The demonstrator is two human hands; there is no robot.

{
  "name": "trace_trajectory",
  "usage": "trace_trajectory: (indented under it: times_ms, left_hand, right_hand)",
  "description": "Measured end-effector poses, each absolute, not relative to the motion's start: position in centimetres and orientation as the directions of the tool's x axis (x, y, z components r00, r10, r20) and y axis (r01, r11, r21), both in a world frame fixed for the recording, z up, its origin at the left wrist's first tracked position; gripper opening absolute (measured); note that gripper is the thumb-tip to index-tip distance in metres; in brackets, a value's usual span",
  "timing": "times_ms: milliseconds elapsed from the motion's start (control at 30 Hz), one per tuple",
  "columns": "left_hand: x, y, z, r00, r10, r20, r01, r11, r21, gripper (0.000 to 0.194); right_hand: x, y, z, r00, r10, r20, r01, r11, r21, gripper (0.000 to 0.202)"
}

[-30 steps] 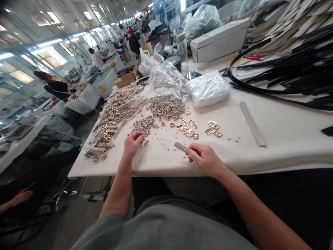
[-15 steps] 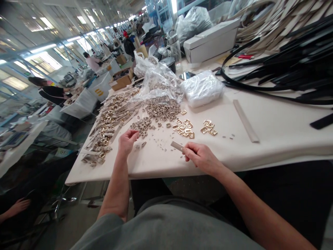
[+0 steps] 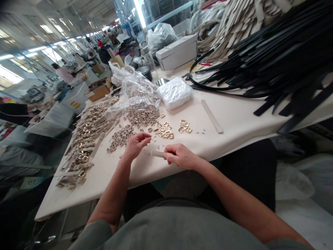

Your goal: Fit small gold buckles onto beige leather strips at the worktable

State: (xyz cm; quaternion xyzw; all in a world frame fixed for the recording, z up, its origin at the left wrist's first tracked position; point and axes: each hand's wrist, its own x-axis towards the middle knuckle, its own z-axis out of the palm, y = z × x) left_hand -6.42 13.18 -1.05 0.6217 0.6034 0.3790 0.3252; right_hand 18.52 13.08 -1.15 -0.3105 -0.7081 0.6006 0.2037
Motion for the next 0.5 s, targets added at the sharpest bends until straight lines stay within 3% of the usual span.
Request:
trace_trajectory:
  times_ms: [167,367,500]
  left_hand:
    - [-2.0,15.9,0.2,0.184,0.972,0.146,0.652,-0.232,0.722,0.014]
    - [1.1,17.1,0.6,0.380,0.923,0.068,0.860,-0.379,0.342,0.019]
    - [1.9,17.4,0.6,0.413,0.909,0.054,0.870,-0.411,0.271,0.016]
  right_hand:
    - [18.8,13.0,-0.8,-0.736,0.673,-0.076,0.167,0.072,-0.983,0.025]
    - [18.9,12.9,-0.5,-0.734,0.677,-0.054,0.138,0.071,-0.988,0.024]
    - [18.8,12.9,-0.6,-0.738,0.674,-0.030,0.130,0.098,-0.987,0.025]
